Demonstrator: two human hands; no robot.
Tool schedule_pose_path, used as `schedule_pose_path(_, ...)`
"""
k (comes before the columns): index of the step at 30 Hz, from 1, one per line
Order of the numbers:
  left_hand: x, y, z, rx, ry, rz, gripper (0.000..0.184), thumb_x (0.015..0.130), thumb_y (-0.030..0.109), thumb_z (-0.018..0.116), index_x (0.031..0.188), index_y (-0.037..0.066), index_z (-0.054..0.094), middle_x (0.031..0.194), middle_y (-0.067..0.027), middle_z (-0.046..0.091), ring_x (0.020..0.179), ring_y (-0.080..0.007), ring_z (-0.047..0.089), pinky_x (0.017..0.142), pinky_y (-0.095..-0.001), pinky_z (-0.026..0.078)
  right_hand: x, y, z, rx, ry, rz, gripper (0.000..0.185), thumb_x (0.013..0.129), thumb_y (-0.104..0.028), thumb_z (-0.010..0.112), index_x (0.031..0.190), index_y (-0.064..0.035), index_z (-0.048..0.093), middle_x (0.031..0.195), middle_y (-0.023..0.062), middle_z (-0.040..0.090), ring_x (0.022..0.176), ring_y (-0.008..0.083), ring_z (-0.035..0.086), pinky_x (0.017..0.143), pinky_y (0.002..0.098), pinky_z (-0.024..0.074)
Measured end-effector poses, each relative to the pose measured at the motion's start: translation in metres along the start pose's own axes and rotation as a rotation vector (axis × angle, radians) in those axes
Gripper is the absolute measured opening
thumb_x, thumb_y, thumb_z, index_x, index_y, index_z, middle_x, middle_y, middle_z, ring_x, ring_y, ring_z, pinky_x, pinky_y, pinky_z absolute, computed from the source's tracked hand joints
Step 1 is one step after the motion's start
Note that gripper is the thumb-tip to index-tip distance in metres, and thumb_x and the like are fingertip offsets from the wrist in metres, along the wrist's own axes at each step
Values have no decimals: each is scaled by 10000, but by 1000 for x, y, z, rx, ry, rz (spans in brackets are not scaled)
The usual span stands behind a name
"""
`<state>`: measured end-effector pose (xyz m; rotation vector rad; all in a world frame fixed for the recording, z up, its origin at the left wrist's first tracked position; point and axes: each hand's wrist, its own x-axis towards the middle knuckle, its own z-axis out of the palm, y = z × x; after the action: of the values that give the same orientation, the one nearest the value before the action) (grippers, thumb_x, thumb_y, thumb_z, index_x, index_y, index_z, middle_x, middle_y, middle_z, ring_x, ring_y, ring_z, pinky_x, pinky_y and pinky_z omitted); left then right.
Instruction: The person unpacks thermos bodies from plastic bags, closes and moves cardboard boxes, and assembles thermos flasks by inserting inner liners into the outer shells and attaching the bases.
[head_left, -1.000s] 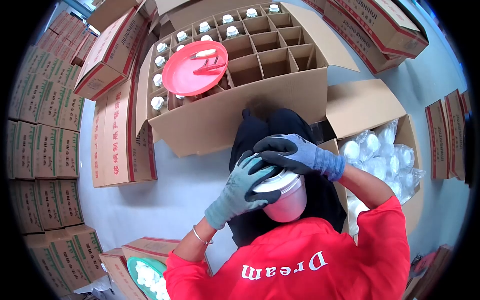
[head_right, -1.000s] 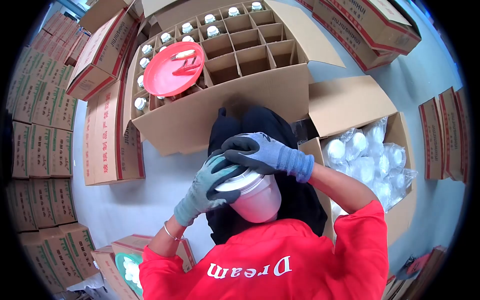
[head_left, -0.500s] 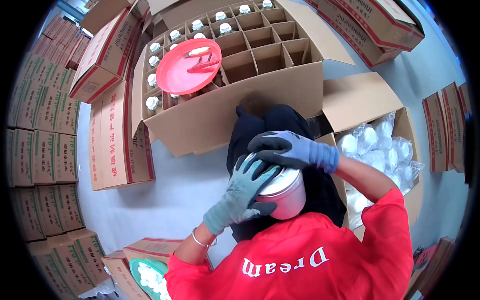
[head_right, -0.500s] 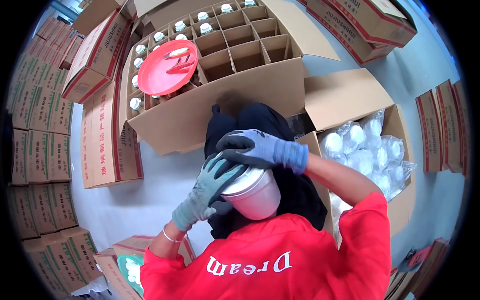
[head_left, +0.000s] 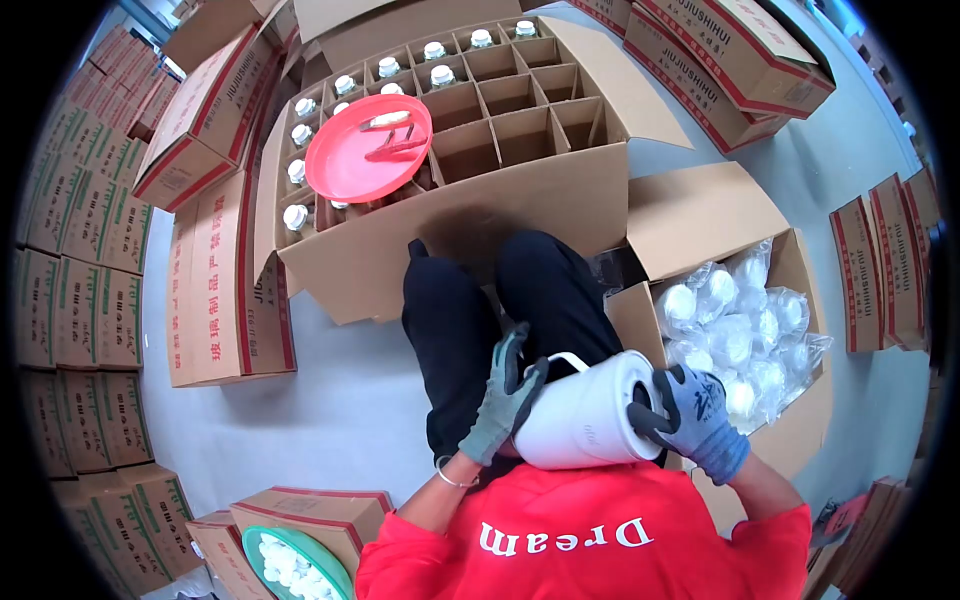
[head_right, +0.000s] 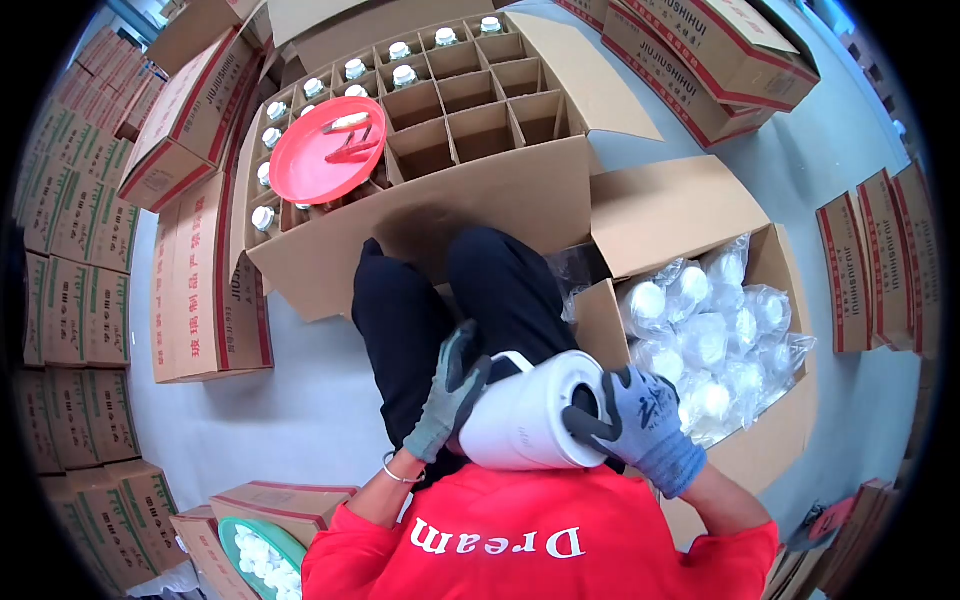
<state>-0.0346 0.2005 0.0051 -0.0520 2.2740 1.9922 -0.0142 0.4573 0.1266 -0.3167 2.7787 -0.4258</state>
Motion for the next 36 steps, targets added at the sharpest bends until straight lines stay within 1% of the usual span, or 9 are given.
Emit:
schedule_pose_path(12, -23, 28, -44, -329, -433, -425, 455, 922, 277, 620, 1279, 2, 563, 1179, -85, 636, 1053, -160, 600, 958, -304, 458, 34, -25, -1, 422, 156, -941, 468, 824, -161, 541, 1281, -70, 579, 1368, 214, 456, 1289, 398, 401, 1097, 496, 289)
schedule_pose_path(18, -6, 150, -34, 747, -290, 825, 394, 780, 78, 583, 1167, 58, 650, 1249, -120, 623, 1234, -333, 532, 1095, -510, 333, 70, 27, 48, 1965, -205, -97, 447, 996, -176, 458, 1401, -8, 373, 1348, 114, 486, 1238, 210, 486, 1073, 365, 383)
schedule_pose_path(21, 16, 131, -45, 257, -191, 385, 369, 761, 47, 561, 1115, 13, 663, 1130, -141, 678, 1086, -260, 637, 971, -395, 466, 75, 22, 31, 703, 329, -397, 421, 1004, -160, 414, 1405, -34, 390, 1349, 125, 482, 1259, 223, 473, 1082, 359, 361)
schedule_pose_path(23, 25, 120, -56, -20, -170, -117, 342, 775, 67, 530, 1068, -47, 664, 972, -137, 723, 906, -181, 691, 785, -259, 536, 78, 11, -1, 872, 379, -562, 469, 965, -245, 469, 1392, -56, 432, 1419, 153, 430, 1349, 271, 377, 1128, 383, 273)
schedule_pose_path(25, 28, 118, -52, 355, -147, 394, 358, 748, 76, 551, 1073, -17, 668, 1060, -134, 698, 1048, -258, 652, 978, -378, 464, 85, 18, -1, 873, 360, -859, 607, 896, -420, 537, 1370, -47, 468, 1479, 195, 356, 1403, 306, 295, 1151, 399, 218)
schedule_pose_path(28, 20, 160, -29, 876, -215, 925, 390, 651, 54, 603, 1036, 53, 666, 1237, -140, 617, 1224, -315, 536, 1106, -503, 339, 97, 6, 9, 1164, 227, -303, 570, 904, -373, 557, 1353, -32, 475, 1464, 162, 383, 1343, 282, 383, 1113, 372, 291)
schedule_pose_path(30, 41, 151, -44, 751, -190, 804, 397, 657, 66, 623, 1052, 42, 656, 1220, -131, 629, 1204, -330, 548, 1113, -501, 327, 116, 9, 10, 1675, 9, -90, 533, 910, -285, 582, 1360, -28, 459, 1456, 136, 393, 1319, 279, 408, 1098, 359, 314)
schedule_pose_path(34, 55, 122, -86, 589, -249, 362, 297, 781, 106, 601, 1043, -13, 671, 1040, -177, 689, 939, -337, 677, 842, -365, 551, 115, -12, -30, 639, 403, -762, 583, 954, -379, 444, 1448, -80, 361, 1484, 193, 327, 1409, 341, 267, 1138, 369, 243)
schedule_pose_path(36, 50, 129, -74, 686, -46, 604, 271, 794, 80, 582, 1035, 7, 682, 1065, -157, 687, 1000, -329, 658, 896, -374, 513, 138, -9, -4, 910, 301, -717, 665, 943, -461, 456, 1468, -75, 324, 1489, 177, 328, 1399, 299, 296, 1138, 361, 248)
